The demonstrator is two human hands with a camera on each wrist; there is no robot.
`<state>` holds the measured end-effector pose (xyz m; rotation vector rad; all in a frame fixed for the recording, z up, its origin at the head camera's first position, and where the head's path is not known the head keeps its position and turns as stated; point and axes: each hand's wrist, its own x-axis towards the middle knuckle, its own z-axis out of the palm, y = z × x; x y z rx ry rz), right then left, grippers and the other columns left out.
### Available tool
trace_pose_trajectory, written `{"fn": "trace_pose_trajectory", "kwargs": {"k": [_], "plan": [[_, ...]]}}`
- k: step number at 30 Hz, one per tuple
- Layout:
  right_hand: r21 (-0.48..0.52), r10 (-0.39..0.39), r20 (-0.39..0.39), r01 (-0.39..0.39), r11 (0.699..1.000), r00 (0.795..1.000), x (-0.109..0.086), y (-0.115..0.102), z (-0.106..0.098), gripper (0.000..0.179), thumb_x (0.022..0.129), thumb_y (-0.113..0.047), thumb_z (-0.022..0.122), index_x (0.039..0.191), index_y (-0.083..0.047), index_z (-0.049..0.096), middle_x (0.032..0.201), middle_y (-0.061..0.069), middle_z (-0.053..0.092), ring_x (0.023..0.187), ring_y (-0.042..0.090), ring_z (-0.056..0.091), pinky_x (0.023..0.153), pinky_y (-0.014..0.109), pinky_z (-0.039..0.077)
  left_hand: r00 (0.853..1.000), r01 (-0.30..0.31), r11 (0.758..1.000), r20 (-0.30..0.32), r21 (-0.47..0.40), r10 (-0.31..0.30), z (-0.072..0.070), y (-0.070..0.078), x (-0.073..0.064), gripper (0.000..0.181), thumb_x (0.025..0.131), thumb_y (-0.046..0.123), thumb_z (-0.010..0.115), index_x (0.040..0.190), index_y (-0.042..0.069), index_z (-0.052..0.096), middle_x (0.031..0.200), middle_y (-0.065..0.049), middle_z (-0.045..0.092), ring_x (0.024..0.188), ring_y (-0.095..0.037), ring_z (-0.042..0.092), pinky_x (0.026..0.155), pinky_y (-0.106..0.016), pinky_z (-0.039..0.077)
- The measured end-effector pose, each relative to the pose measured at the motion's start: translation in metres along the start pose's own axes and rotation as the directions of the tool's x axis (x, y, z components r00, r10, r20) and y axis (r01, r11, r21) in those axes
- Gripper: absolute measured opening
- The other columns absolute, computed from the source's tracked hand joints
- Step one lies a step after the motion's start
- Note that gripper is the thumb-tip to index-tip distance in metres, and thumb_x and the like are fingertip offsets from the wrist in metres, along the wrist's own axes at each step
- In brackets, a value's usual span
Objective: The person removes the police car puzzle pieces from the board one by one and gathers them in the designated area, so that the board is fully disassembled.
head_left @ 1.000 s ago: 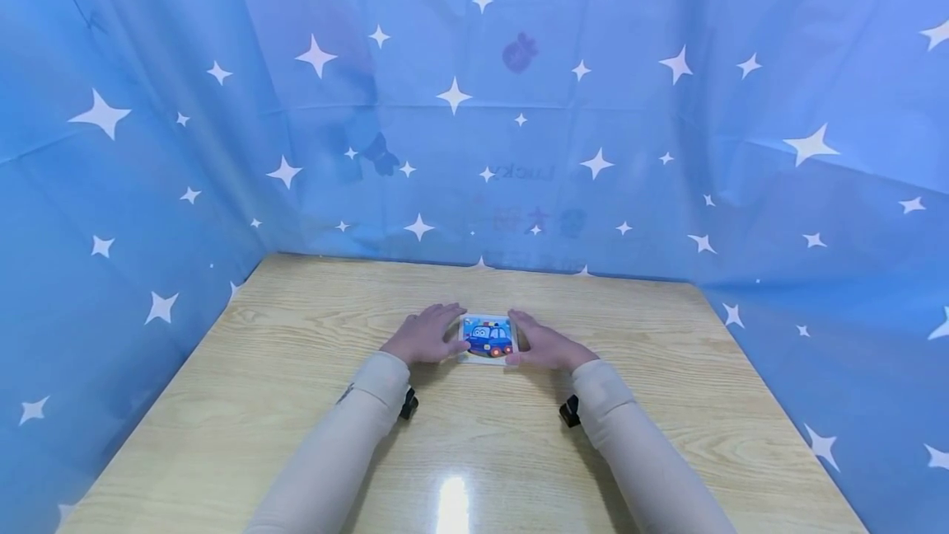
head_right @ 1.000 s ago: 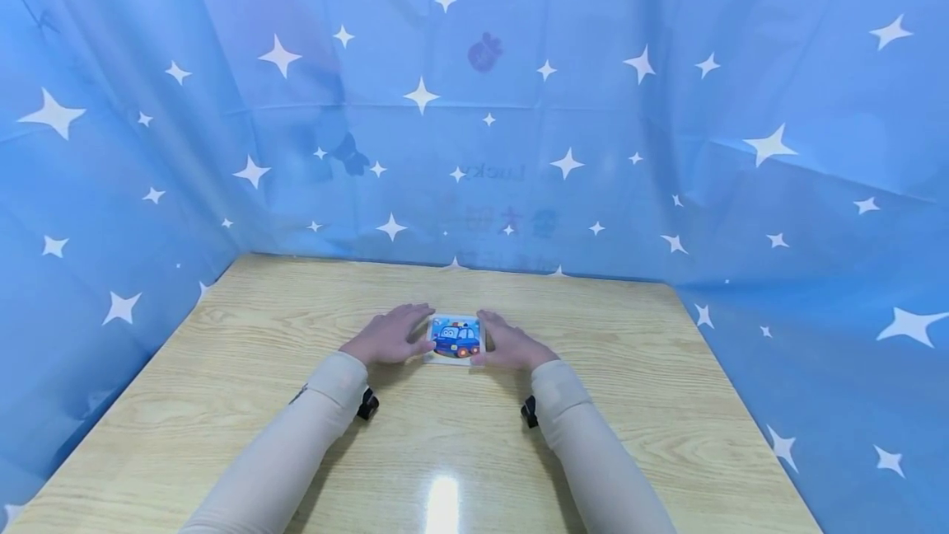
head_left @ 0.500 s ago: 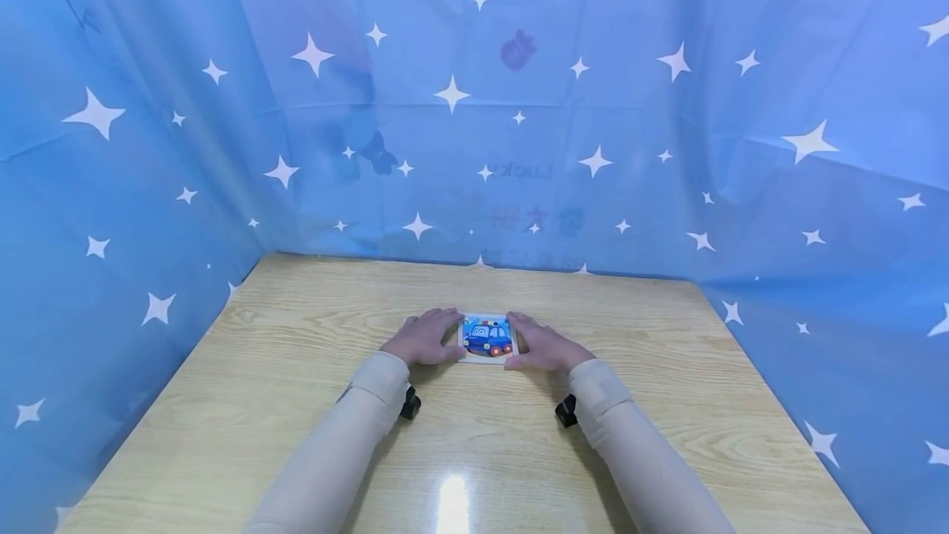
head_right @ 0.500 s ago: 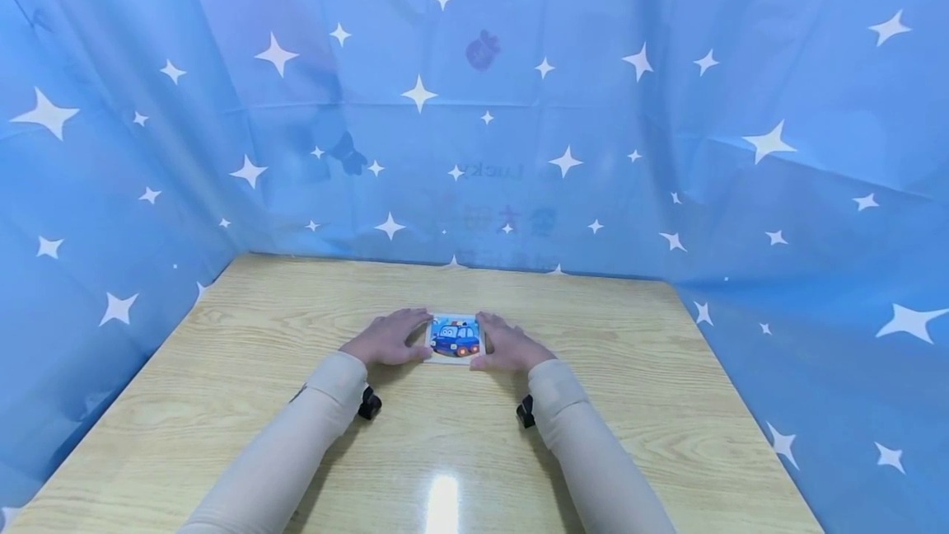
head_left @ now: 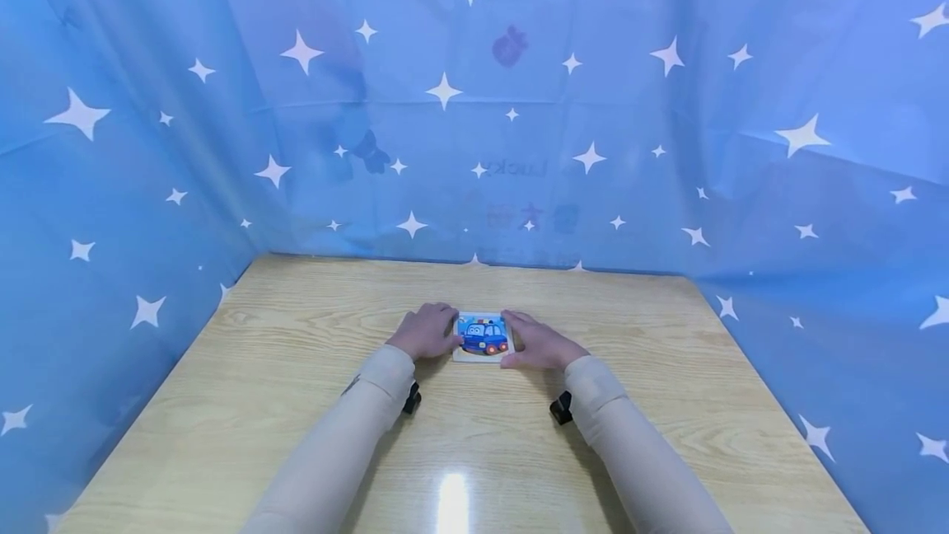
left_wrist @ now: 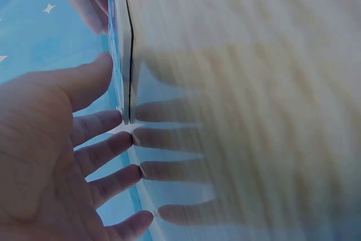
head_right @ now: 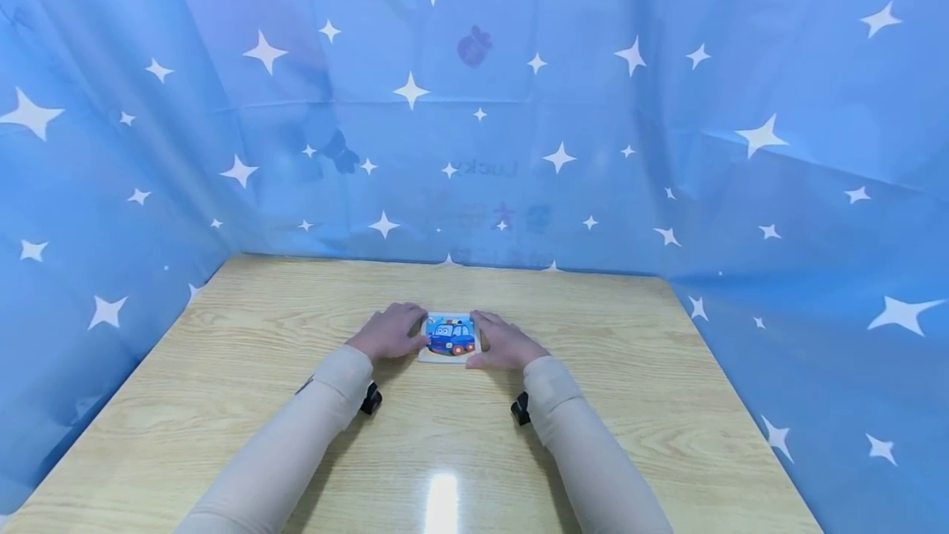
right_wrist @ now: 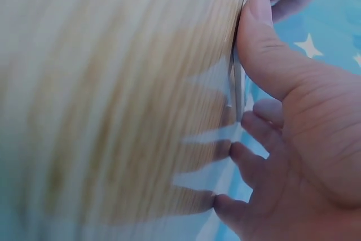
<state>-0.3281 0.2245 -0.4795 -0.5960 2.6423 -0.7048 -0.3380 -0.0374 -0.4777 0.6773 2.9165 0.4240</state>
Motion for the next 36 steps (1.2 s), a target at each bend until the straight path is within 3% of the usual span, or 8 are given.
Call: {"fn": "trace_pose_trajectory", "kwargs": {"k": [12,21,29,36], "plan": [[-0.053,0.005,0.005,-0.004,0.999,1.000,0.001,-0.002,-0.002,0.095,0.095,-0.040,0.071,0.163,-0.006,0.014,0.167,0.018,0.014,0.152,0.039,0.016,0.120,0.056,0.020,1.000,0.018,1.000,-0.010,0.019,-0.017,-0.003,0.008,0.007,0.048,0.102,0.038,0.060,0.140,0.010,0.057,0.144,-0.012,0.053,0.130,-0.035,0.049,0.104,-0.058,0.042],[-0.083,0.012,0.004,-0.012,0.996,1.000,0.002,-0.001,0.000,0.095,0.095,-0.041,0.071,0.163,-0.006,0.014,0.167,0.017,0.015,0.152,0.039,0.017,0.120,0.056,0.021,0.997,0.077,0.985,0.035,-0.157,-0.072,0.001,0.012,0.018,0.043,0.103,0.032,0.059,0.132,0.001,0.058,0.139,-0.016,0.052,0.130,-0.037,0.045,0.108,-0.059,0.036],[-0.110,0.017,0.001,-0.017,0.994,1.000,0.002,-0.002,-0.001,0.095,0.095,-0.042,0.071,0.162,-0.006,0.015,0.167,0.017,0.016,0.152,0.037,0.018,0.120,0.054,0.020,0.991,0.122,0.972,0.081,-0.202,-0.108,-0.003,0.018,0.022,0.035,0.104,0.028,0.057,0.122,-0.002,0.060,0.134,-0.018,0.051,0.126,-0.035,0.045,0.108,-0.056,0.037],[-0.107,0.006,0.011,-0.005,0.994,1.000,0.001,-0.001,-0.001,0.088,0.095,-0.041,0.070,0.162,-0.012,0.022,0.168,0.013,0.015,0.153,0.037,0.016,0.119,0.056,0.021,0.988,0.146,0.960,0.079,-0.240,-0.130,-0.003,0.017,0.023,0.032,0.103,0.026,0.059,0.117,-0.002,0.060,0.118,-0.014,0.052,0.108,-0.030,0.044,0.098,-0.052,0.038]]}}
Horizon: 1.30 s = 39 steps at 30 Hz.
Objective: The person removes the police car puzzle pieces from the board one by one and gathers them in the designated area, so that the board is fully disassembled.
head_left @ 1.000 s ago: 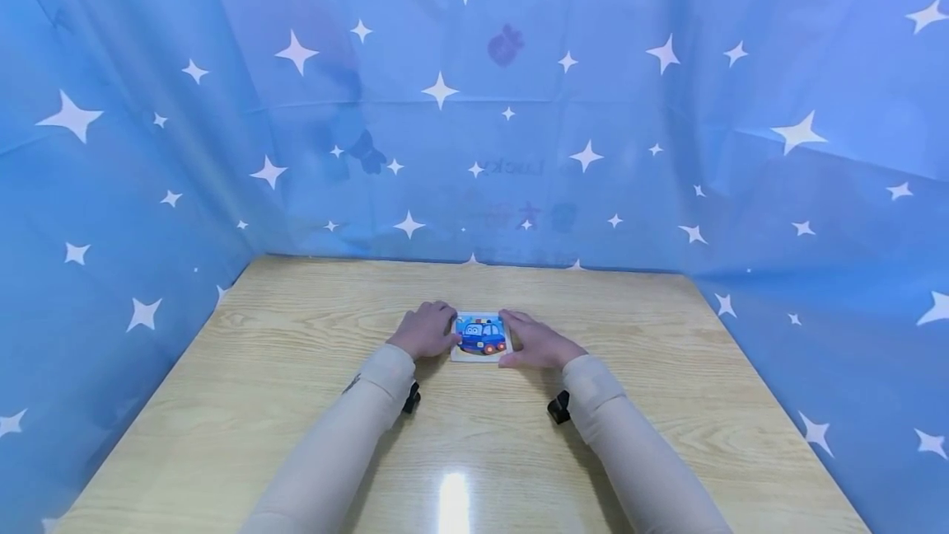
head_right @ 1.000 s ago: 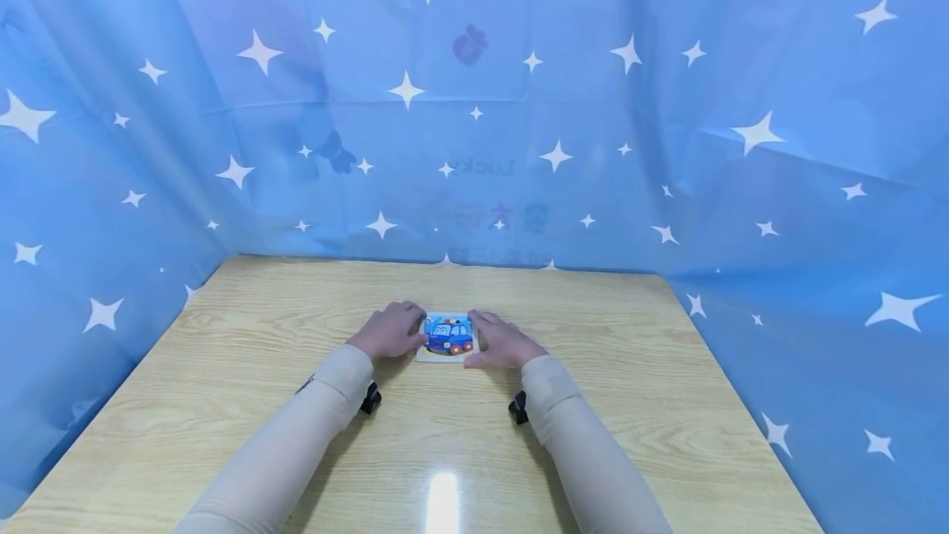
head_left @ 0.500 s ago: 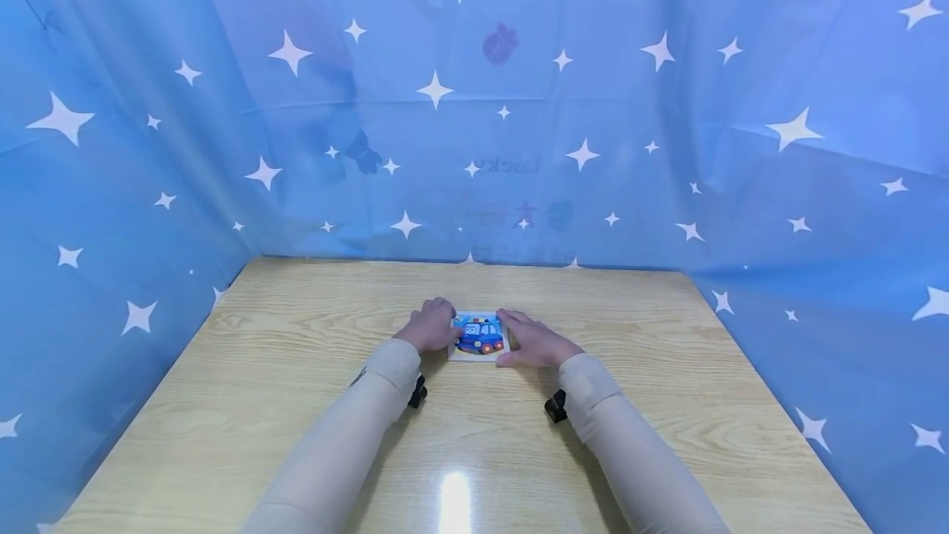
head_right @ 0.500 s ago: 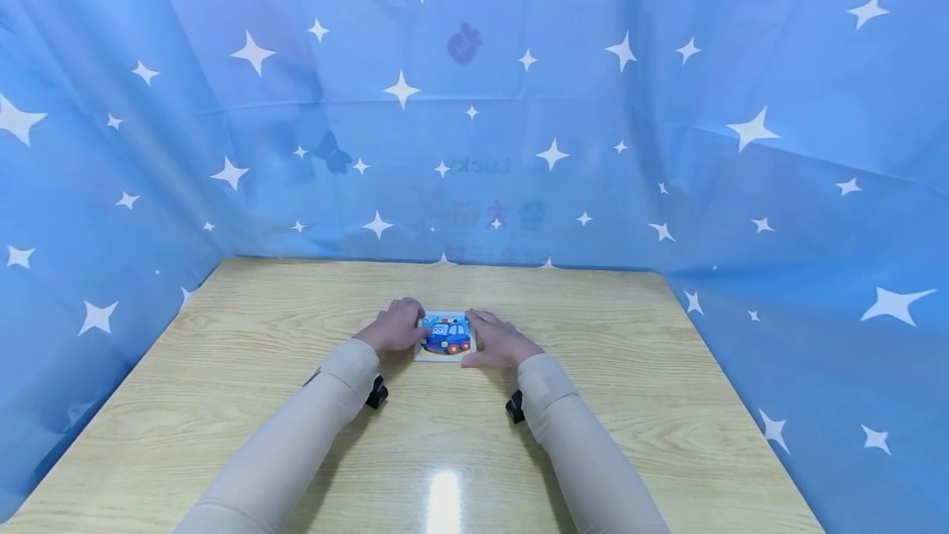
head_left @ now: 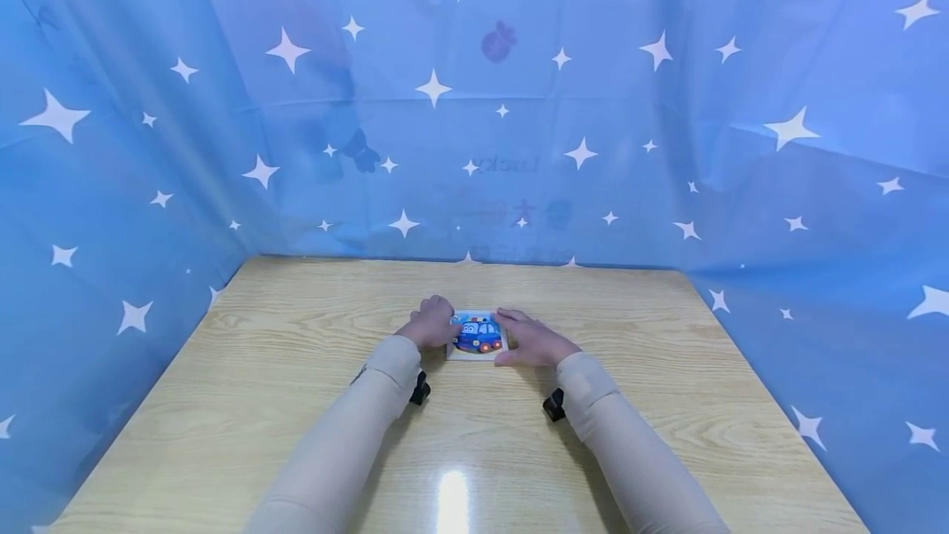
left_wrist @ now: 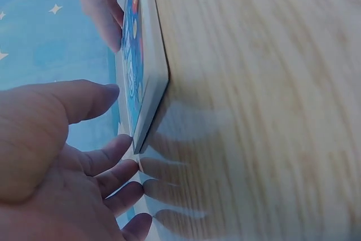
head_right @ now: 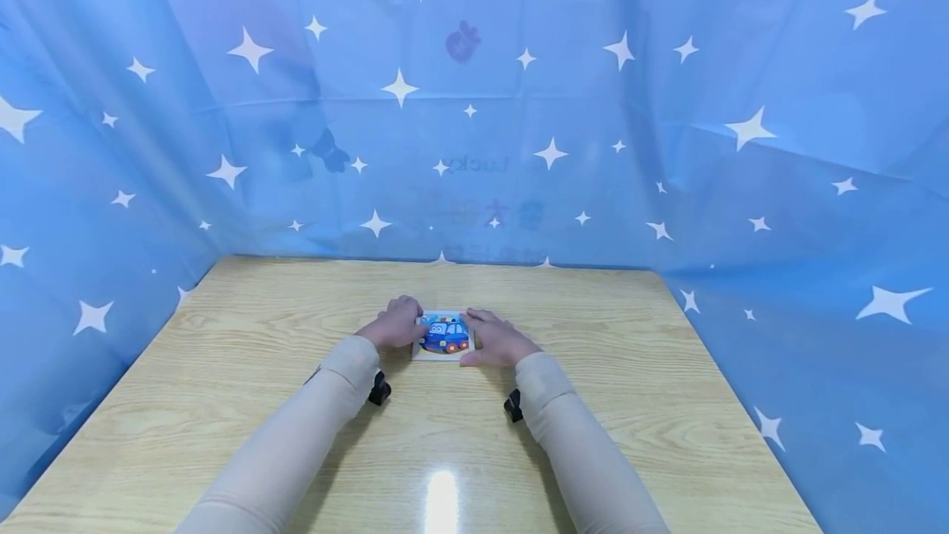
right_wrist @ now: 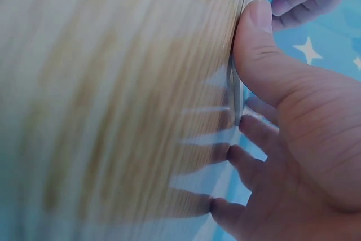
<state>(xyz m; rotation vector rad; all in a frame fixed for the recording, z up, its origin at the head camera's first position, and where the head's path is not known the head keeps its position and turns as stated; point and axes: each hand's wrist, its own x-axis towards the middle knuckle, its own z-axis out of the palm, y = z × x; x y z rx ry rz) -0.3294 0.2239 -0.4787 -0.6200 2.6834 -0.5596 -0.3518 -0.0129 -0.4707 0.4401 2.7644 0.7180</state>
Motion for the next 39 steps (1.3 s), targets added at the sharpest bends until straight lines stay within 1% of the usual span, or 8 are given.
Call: {"fn": "trace_pose_trajectory", "kwargs": {"k": [3,8,14,20,24,28,34,39], "plan": [[0.025,0.003,0.008,-0.003,1.000,1.000,0.000,-0.001,0.000,0.085,0.095,-0.040,0.071,0.163,-0.019,0.024,0.169,0.012,0.014,0.153,0.038,0.015,0.119,0.059,0.021,1.000,0.012,1.000,0.007,0.013,-0.012,0.003,-0.003,0.005,0.032,0.103,0.028,0.058,0.117,-0.001,0.059,0.118,-0.013,0.050,0.107,-0.029,0.042,0.097,-0.051,0.038],[0.040,-0.006,0.010,0.006,0.999,1.000,-0.001,-0.004,-0.001,0.083,0.095,-0.035,0.072,0.162,-0.021,0.026,0.169,0.013,0.013,0.153,0.038,0.015,0.118,0.060,0.022,1.000,0.018,1.000,0.017,0.018,-0.018,0.006,-0.005,0.010,0.031,0.105,0.030,0.056,0.116,0.001,0.058,0.124,-0.015,0.049,0.111,-0.031,0.041,0.099,-0.052,0.037],[0.013,0.001,0.018,-0.001,1.000,1.000,0.000,-0.005,0.001,0.081,0.095,-0.034,0.070,0.162,-0.019,0.028,0.168,0.015,0.013,0.153,0.038,0.014,0.119,0.059,0.022,1.000,0.001,1.000,0.000,-0.024,-0.001,0.005,-0.006,0.007,0.032,0.103,0.028,0.057,0.116,-0.001,0.059,0.122,-0.016,0.050,0.111,-0.033,0.043,0.099,-0.054,0.038],[0.001,0.031,0.025,-0.031,1.000,0.999,0.000,-0.009,0.000,0.083,0.093,-0.035,0.071,0.162,-0.020,0.028,0.168,0.014,0.013,0.153,0.038,0.016,0.119,0.057,0.023,1.000,-0.025,0.999,0.012,-0.045,0.026,0.009,-0.005,0.010,0.040,0.104,0.028,0.054,0.130,-0.001,0.058,0.131,-0.016,0.049,0.120,-0.034,0.042,0.105,-0.057,0.033],[0.003,0.023,0.020,-0.023,1.000,1.000,0.001,-0.013,-0.002,0.085,0.092,-0.032,0.073,0.162,-0.018,0.026,0.168,0.017,0.014,0.151,0.040,0.021,0.118,0.057,0.026,1.000,-0.005,0.999,-0.024,-0.036,0.004,0.006,-0.003,0.007,0.044,0.103,0.028,0.055,0.135,-0.002,0.054,0.137,-0.018,0.047,0.125,-0.036,0.041,0.106,-0.059,0.032],[-0.017,0.029,0.026,-0.029,0.999,0.999,0.003,-0.016,-0.002,0.085,0.093,-0.032,0.073,0.162,-0.018,0.026,0.167,0.017,0.015,0.151,0.039,0.022,0.118,0.055,0.027,0.999,0.015,1.000,-0.052,-0.024,-0.016,0.001,-0.007,0.002,0.042,0.103,0.027,0.055,0.135,-0.001,0.055,0.140,-0.018,0.047,0.128,-0.036,0.040,0.107,-0.059,0.032],[-0.040,0.043,0.039,-0.041,0.998,0.998,0.004,-0.017,-0.004,0.084,0.094,-0.031,0.073,0.162,-0.021,0.025,0.167,0.018,0.015,0.150,0.039,0.024,0.117,0.055,0.028,0.999,-0.003,1.000,-0.040,-0.027,0.002,-0.002,-0.008,0.000,0.037,0.104,0.027,0.054,0.129,0.001,0.061,0.133,-0.016,0.051,0.127,-0.036,0.043,0.108,-0.060,0.032],[-0.052,0.039,0.049,-0.036,0.998,0.998,0.004,-0.018,-0.004,0.082,0.094,-0.031,0.072,0.162,-0.023,0.026,0.167,0.017,0.014,0.151,0.038,0.022,0.118,0.054,0.028,0.999,-0.007,1.000,-0.032,-0.019,0.006,-0.002,-0.006,0.001,0.038,0.103,0.024,0.052,0.130,-0.001,0.061,0.136,-0.018,0.049,0.128,-0.037,0.042,0.109,-0.060,0.032]]}}
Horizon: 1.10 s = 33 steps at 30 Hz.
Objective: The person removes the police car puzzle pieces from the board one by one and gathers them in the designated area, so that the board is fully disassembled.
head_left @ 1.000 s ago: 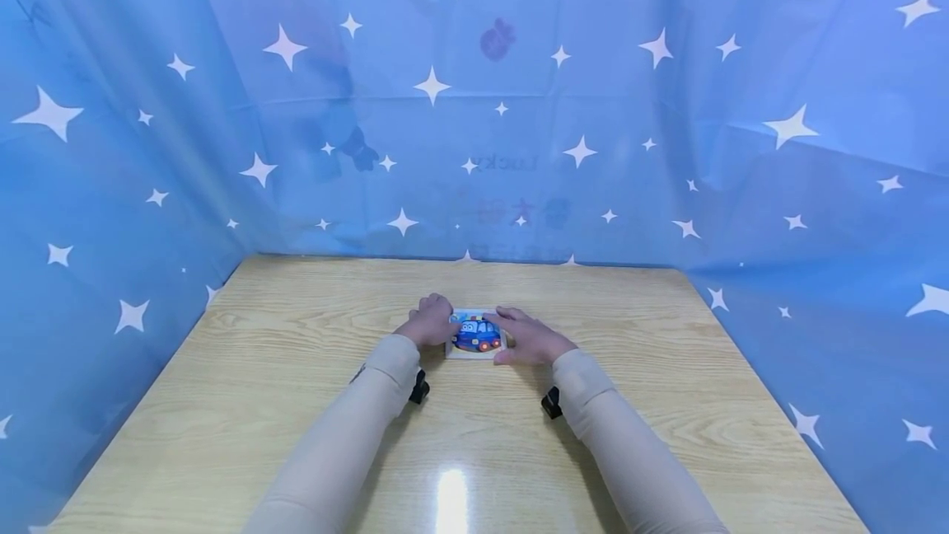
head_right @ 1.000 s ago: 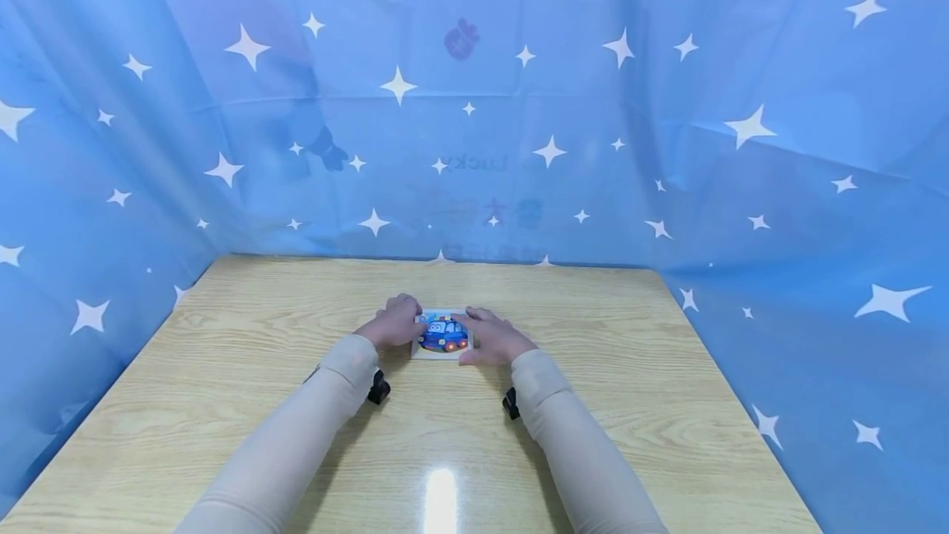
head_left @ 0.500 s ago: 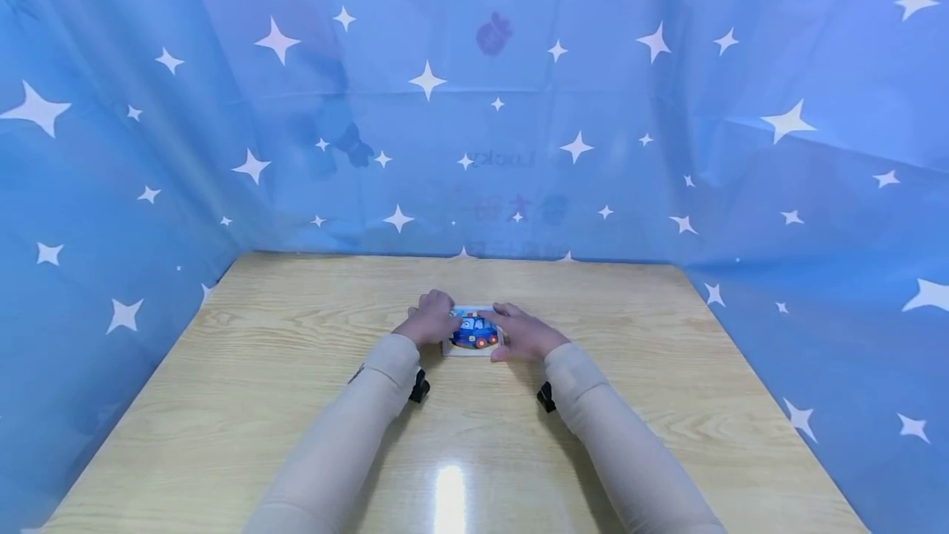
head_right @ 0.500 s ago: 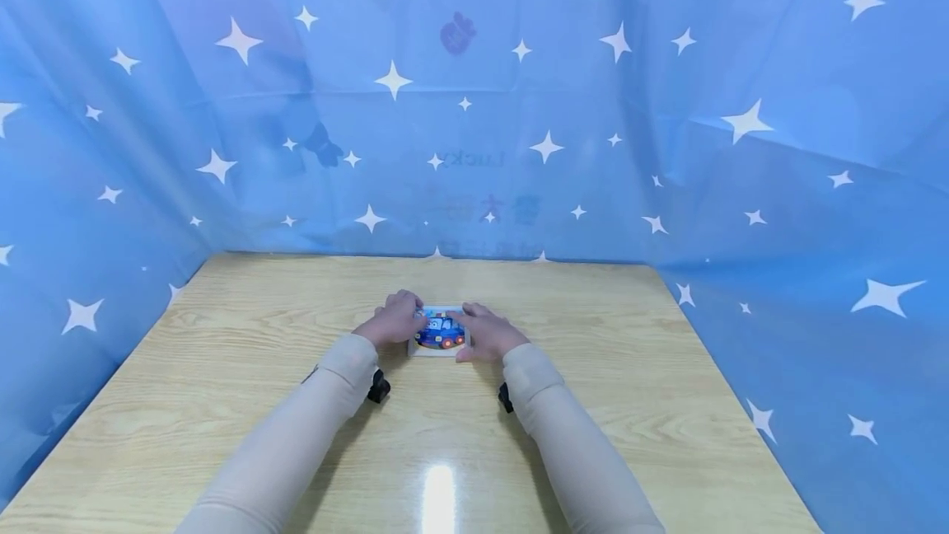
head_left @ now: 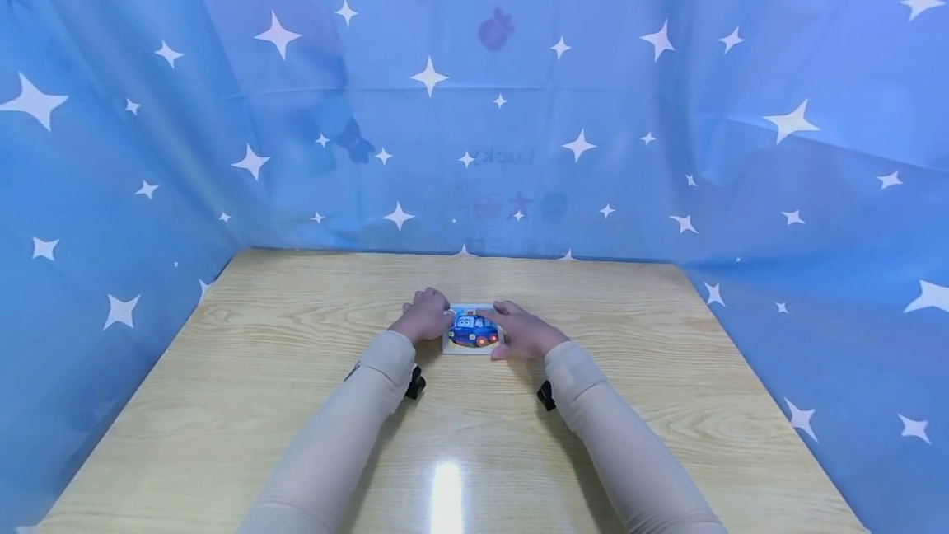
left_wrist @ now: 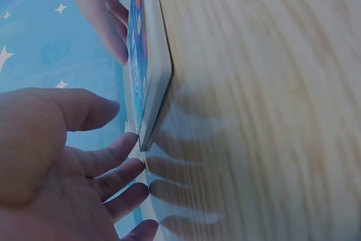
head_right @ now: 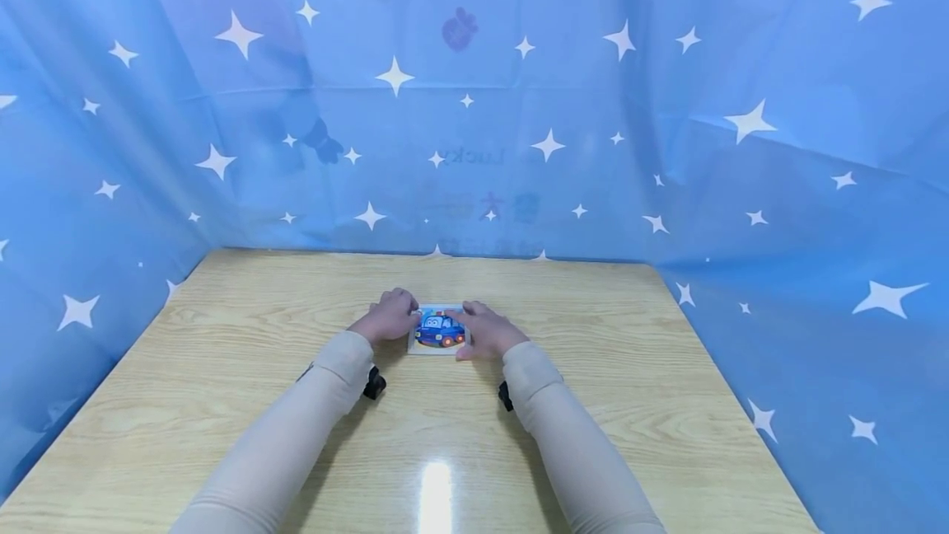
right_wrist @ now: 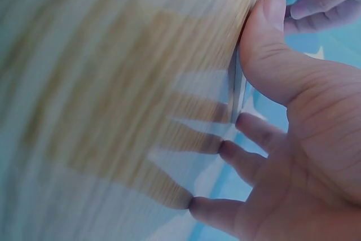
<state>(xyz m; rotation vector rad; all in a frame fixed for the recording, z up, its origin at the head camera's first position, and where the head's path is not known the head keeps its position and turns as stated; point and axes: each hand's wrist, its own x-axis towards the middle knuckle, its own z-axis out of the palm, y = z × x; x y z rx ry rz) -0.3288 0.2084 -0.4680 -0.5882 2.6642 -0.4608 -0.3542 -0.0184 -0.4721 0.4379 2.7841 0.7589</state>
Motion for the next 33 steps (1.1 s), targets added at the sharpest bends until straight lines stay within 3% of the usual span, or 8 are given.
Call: {"fn": "trace_pose_trajectory", "kwargs": {"k": [8,11,16,23,28,33], "plan": [[-0.014,0.019,0.012,-0.019,1.000,1.000,0.001,0.000,0.000,0.081,0.095,-0.031,0.071,0.162,-0.025,0.026,0.168,0.017,0.012,0.150,0.038,0.023,0.117,0.054,0.029,0.999,-0.017,0.999,0.036,-0.038,0.018,0.002,0.000,0.003,0.036,0.103,0.017,0.046,0.128,-0.002,0.062,0.161,-0.023,0.025,0.149,-0.042,0.016,0.114,-0.064,0.021],[-0.008,0.026,0.021,-0.025,1.000,0.999,0.001,0.001,0.001,0.080,0.095,-0.032,0.070,0.162,-0.026,0.026,0.168,0.017,0.011,0.150,0.037,0.024,0.117,0.053,0.030,0.999,-0.018,0.999,0.037,-0.047,0.020,0.004,-0.002,0.003,0.034,0.103,0.018,0.046,0.127,-0.002,0.061,0.161,-0.022,0.024,0.150,-0.041,0.014,0.114,-0.063,0.021],[0.010,0.041,0.028,-0.041,0.999,0.999,0.002,0.001,0.003,0.081,0.095,-0.032,0.070,0.162,-0.028,0.026,0.168,0.015,0.010,0.151,0.036,0.023,0.117,0.052,0.029,1.000,-0.014,0.998,0.023,-0.060,0.015,0.006,-0.003,0.003,0.030,0.102,0.017,0.048,0.124,-0.002,0.058,0.159,-0.022,0.025,0.146,-0.040,0.018,0.113,-0.060,0.023],[0.007,0.047,0.012,-0.047,0.999,0.999,0.002,0.001,0.002,0.081,0.094,-0.032,0.071,0.162,-0.028,0.026,0.168,0.015,0.011,0.151,0.038,0.022,0.118,0.054,0.027,1.000,-0.025,0.991,-0.018,-0.131,0.023,0.006,-0.004,0.004,0.037,0.099,0.014,0.048,0.132,-0.003,0.052,0.151,-0.021,0.032,0.135,-0.038,0.028,0.108,-0.056,0.027],[0.012,0.046,0.015,-0.046,0.999,0.999,0.003,0.000,0.001,0.081,0.094,-0.033,0.070,0.162,-0.029,0.026,0.168,0.014,0.010,0.151,0.038,0.022,0.118,0.054,0.026,0.998,-0.056,0.995,-0.020,-0.078,0.054,0.005,-0.009,0.004,0.029,0.101,0.016,0.053,0.126,0.001,0.057,0.142,-0.018,0.041,0.128,-0.035,0.036,0.105,-0.056,0.029],[0.029,0.031,0.018,-0.031,0.999,0.999,0.002,-0.001,0.001,0.080,0.095,-0.030,0.070,0.162,-0.026,0.026,0.168,0.016,0.011,0.151,0.038,0.020,0.118,0.055,0.027,0.994,-0.081,0.997,-0.069,0.010,0.081,0.003,-0.013,0.006,0.024,0.099,0.014,0.060,0.121,0.004,0.063,0.131,-0.013,0.054,0.124,-0.032,0.047,0.106,-0.056,0.036]]}}
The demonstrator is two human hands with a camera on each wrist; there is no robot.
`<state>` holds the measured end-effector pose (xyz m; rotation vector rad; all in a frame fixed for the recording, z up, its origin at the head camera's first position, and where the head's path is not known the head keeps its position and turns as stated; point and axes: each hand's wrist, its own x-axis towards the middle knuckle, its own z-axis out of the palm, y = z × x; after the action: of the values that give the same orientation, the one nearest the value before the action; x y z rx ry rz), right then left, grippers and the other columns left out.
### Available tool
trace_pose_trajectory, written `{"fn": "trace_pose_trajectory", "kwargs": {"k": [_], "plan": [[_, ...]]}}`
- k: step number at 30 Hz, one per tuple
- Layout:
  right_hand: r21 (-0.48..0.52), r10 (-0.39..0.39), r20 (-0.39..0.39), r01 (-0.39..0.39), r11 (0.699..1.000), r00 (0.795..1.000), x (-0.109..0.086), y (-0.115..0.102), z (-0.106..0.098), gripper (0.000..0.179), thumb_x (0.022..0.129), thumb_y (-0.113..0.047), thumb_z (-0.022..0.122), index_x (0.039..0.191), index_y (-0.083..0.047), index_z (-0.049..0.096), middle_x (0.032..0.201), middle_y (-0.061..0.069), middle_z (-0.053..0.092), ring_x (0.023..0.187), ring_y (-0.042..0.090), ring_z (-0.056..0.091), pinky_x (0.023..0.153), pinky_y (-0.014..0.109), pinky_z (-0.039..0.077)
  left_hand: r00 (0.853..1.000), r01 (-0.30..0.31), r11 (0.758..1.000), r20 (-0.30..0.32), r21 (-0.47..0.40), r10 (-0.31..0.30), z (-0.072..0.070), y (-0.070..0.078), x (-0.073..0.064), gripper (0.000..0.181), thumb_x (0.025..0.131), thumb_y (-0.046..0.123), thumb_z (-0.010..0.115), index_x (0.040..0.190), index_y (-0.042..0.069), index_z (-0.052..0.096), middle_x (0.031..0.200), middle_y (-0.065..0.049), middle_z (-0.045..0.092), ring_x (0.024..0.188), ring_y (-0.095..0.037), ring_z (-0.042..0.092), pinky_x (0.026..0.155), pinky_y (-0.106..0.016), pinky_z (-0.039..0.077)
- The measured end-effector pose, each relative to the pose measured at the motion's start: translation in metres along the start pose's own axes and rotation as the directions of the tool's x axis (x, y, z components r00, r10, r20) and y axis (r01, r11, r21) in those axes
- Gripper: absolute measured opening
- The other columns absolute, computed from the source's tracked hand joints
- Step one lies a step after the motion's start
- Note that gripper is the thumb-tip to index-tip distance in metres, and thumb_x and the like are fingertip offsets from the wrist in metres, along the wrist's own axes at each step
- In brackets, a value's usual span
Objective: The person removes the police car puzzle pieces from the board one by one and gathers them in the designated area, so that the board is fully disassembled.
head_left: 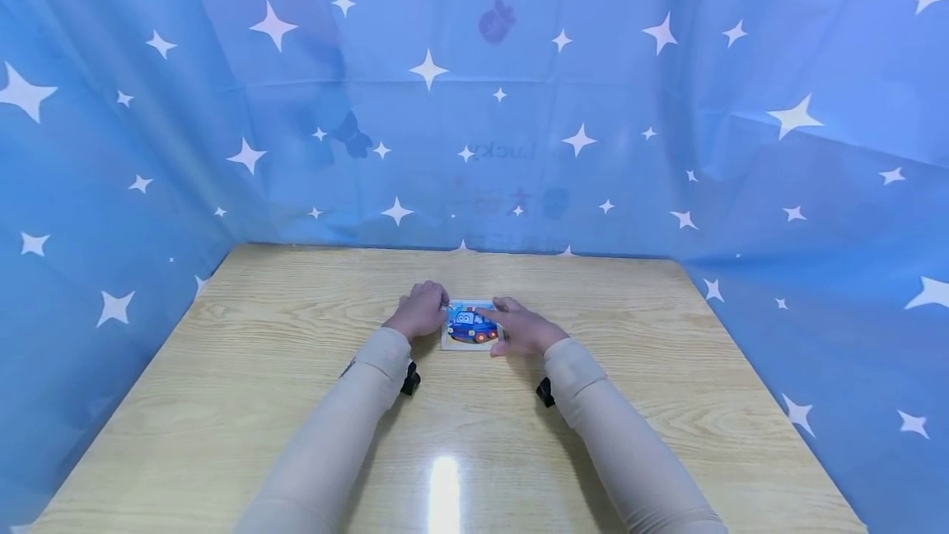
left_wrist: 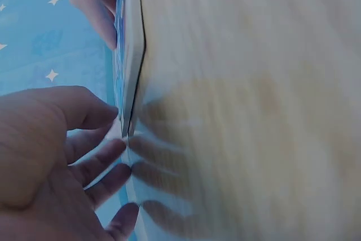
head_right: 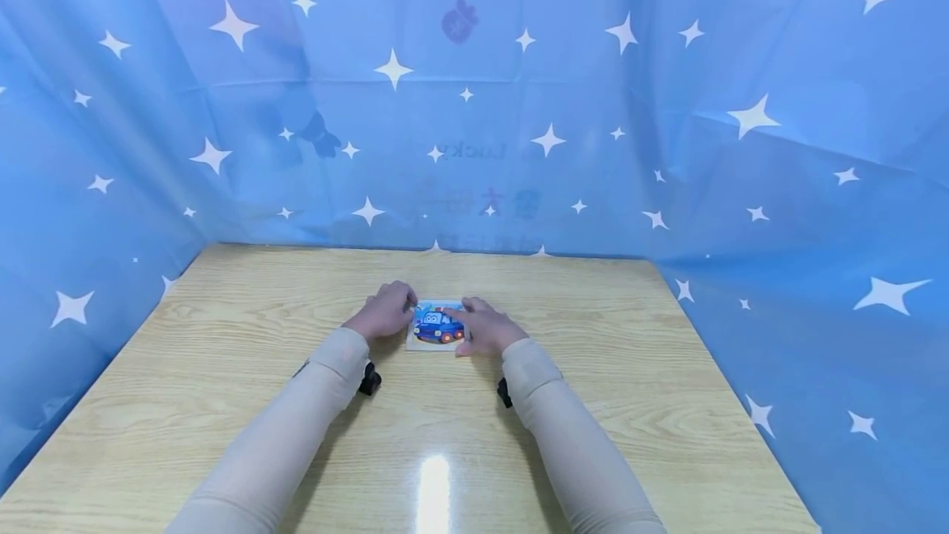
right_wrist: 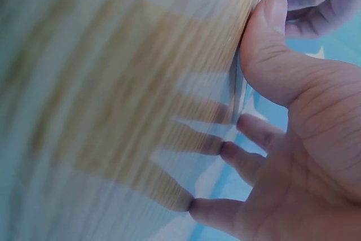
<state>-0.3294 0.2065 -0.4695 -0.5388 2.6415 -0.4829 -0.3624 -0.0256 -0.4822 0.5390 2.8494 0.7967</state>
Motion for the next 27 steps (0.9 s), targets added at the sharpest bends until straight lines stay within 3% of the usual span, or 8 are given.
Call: {"fn": "trace_pose_trajectory", "kwargs": {"k": [8,18,24,27], "plan": [[-0.042,-0.004,-0.005,0.004,0.999,1.000,0.001,0.000,0.001,0.079,0.096,-0.032,0.069,0.162,-0.026,0.027,0.167,0.016,0.013,0.151,0.038,0.023,0.117,0.055,0.028,0.998,-0.061,0.991,-0.002,0.118,0.062,-0.003,-0.002,0.004,0.024,0.100,0.019,0.065,0.121,0.008,0.069,0.122,-0.009,0.061,0.116,-0.029,0.057,0.099,-0.052,0.048],[-0.005,-0.008,0.004,0.008,1.000,1.000,-0.003,0.000,-0.001,0.079,0.096,-0.030,0.069,0.162,-0.026,0.025,0.168,0.015,0.010,0.151,0.038,0.021,0.117,0.055,0.028,0.995,-0.100,0.990,0.019,0.096,0.098,-0.003,-0.006,0.010,0.025,0.097,0.022,0.071,0.118,0.008,0.067,0.114,-0.007,0.059,0.107,-0.025,0.056,0.094,-0.044,0.050],[-0.003,-0.003,0.001,0.003,1.000,1.000,-0.002,0.001,-0.001,0.080,0.096,-0.031,0.068,0.162,-0.027,0.025,0.169,0.014,0.009,0.151,0.037,0.020,0.117,0.055,0.028,0.985,-0.170,0.960,0.014,0.224,0.172,-0.010,-0.002,0.006,0.025,0.096,0.025,0.071,0.117,0.010,0.068,0.117,-0.008,0.057,0.108,-0.028,0.050,0.093,-0.048,0.048],[-0.015,0.007,0.005,-0.007,1.000,1.000,-0.001,0.002,-0.001,0.080,0.096,-0.033,0.069,0.162,-0.028,0.024,0.169,0.013,0.009,0.152,0.036,0.019,0.118,0.055,0.027,0.982,-0.184,0.954,0.007,0.239,0.188,-0.010,-0.001,0.008,0.024,0.095,0.023,0.074,0.114,0.010,0.067,0.113,-0.007,0.056,0.105,-0.027,0.049,0.090,-0.047,0.047]]}}
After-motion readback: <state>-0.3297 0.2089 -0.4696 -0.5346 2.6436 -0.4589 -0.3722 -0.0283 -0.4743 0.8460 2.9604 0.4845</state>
